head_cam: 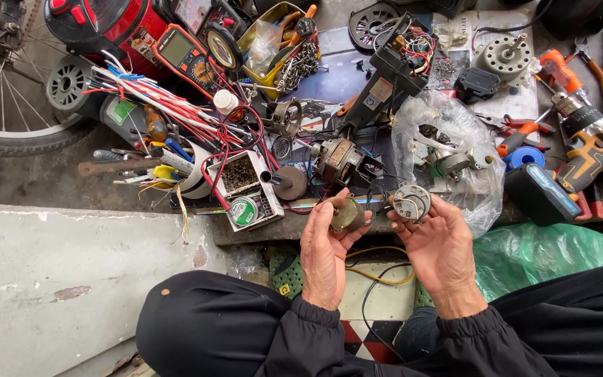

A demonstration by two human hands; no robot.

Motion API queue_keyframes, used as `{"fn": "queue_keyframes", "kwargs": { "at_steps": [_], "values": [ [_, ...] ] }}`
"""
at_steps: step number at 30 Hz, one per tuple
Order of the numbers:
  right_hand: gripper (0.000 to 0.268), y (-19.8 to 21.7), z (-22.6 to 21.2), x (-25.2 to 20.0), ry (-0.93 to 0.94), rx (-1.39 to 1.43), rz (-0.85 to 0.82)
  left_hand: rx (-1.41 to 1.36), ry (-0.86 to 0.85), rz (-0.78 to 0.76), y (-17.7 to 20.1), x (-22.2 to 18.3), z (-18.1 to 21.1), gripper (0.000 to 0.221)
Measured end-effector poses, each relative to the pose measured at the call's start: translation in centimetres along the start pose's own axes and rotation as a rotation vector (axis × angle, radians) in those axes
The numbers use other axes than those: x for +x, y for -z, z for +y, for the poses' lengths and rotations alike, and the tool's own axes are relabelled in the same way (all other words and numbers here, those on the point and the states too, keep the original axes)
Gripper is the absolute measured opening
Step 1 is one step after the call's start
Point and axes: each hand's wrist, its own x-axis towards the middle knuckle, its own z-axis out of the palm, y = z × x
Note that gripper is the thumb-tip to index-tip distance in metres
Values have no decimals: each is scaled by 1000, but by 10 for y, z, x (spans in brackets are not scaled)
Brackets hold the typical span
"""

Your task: Sorting through various electronic parts on a workbench and placing selected items into a plastic bag.

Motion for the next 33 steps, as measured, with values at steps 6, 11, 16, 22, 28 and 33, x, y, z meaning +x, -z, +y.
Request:
{"fn": "queue_keyframes", "kwargs": {
  "at_steps": [6,11,16,22,28,33],
  "values": [
    [40,1,1,1,-2,-23,-3,-79,19,53,7,5,0,29],
    [38,0,1,0,-5,-11,-13,-167,142,162,15,10,0,28],
    [37,-8,-2,-6,-4,-4,-12,-195,243,204,22,11,-2,34],
    [37,-8,-2,-6,6,-20,-2,-251,316,181,28,15,-5,41],
    [36,-7,0,-5,14,-10,-2,-288,355,167,31,17,-8,44],
    [34,-9,-10,-10,44,39,49,-305,406,165,25,21,-16,41]
  ]
}}
